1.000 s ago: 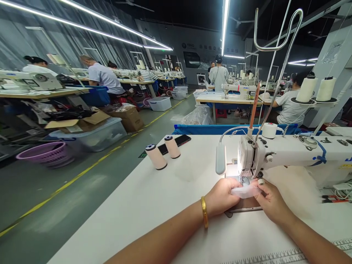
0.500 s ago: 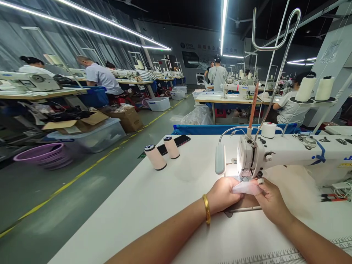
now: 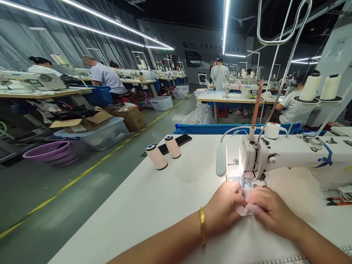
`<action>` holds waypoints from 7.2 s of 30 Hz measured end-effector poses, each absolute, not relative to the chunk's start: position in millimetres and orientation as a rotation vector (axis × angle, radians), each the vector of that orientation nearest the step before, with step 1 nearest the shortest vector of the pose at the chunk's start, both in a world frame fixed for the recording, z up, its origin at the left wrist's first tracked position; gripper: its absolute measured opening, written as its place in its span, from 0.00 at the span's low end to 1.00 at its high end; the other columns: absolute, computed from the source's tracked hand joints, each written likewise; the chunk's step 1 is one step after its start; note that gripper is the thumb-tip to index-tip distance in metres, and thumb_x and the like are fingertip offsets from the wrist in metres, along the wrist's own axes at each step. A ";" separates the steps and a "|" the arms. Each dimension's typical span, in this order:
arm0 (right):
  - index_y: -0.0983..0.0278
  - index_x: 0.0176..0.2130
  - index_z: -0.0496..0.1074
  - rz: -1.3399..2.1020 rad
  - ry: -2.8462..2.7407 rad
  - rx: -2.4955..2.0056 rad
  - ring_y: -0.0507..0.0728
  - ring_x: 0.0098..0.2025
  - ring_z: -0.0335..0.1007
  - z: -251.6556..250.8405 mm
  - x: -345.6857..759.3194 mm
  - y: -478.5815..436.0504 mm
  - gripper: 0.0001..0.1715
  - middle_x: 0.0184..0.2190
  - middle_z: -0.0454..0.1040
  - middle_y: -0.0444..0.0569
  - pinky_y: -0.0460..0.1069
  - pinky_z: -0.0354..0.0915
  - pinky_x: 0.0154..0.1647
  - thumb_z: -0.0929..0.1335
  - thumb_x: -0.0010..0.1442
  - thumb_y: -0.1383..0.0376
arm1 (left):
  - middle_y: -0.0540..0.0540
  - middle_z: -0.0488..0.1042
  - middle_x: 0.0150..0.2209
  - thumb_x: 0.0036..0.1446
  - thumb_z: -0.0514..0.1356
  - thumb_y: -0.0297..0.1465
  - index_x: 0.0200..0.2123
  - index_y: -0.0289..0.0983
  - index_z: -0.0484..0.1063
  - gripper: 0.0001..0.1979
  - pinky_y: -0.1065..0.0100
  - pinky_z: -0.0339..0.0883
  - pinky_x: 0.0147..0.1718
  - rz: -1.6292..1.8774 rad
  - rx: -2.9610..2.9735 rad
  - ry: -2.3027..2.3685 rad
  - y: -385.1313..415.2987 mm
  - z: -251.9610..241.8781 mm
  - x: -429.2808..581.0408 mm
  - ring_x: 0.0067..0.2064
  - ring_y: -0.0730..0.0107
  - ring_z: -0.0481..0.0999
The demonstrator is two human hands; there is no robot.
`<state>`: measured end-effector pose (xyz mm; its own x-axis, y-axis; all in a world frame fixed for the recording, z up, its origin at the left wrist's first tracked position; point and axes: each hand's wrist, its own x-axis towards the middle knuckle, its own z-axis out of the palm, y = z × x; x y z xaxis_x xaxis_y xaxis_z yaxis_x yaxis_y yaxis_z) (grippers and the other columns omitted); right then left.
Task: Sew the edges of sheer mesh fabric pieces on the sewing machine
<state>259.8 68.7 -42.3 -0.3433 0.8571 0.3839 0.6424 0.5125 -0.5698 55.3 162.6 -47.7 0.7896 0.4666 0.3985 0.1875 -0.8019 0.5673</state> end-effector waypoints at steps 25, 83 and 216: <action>0.61 0.40 0.68 0.240 -2.346 -1.392 0.61 0.41 0.70 -47.6 262.0 64.8 0.11 0.37 0.74 0.49 0.57 0.66 0.43 0.61 0.75 0.68 | 0.51 0.78 0.32 0.62 0.55 0.18 0.32 0.38 0.71 0.11 0.58 0.63 0.47 0.834 2.897 0.338 151.5 -54.9 46.8 0.30 0.71 0.69; 0.60 0.50 0.74 0.043 -2.308 -1.499 0.63 0.44 0.71 -53.8 260.8 69.9 0.18 0.45 0.79 0.52 0.58 0.66 0.46 0.61 0.70 0.75 | 0.47 0.82 0.41 0.63 0.57 0.19 0.42 0.39 0.76 0.12 0.58 0.62 0.47 0.786 2.858 0.269 172.3 -60.7 42.3 0.39 0.64 0.77; 0.60 0.48 0.74 0.183 -2.339 -1.475 0.64 0.43 0.69 -47.5 265.3 64.2 0.06 0.43 0.78 0.50 0.59 0.65 0.46 0.67 0.73 0.63 | 0.50 0.81 0.38 0.64 0.63 0.28 0.37 0.40 0.76 0.02 0.52 0.53 0.55 0.735 2.845 0.475 155.8 -47.1 38.3 0.39 0.63 0.76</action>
<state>265.3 64.2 -47.5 -0.3849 0.8919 0.2376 0.8441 0.4442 -0.3002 38.3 155.8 -47.1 0.8283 0.3436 0.4426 0.2626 -0.9358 0.2351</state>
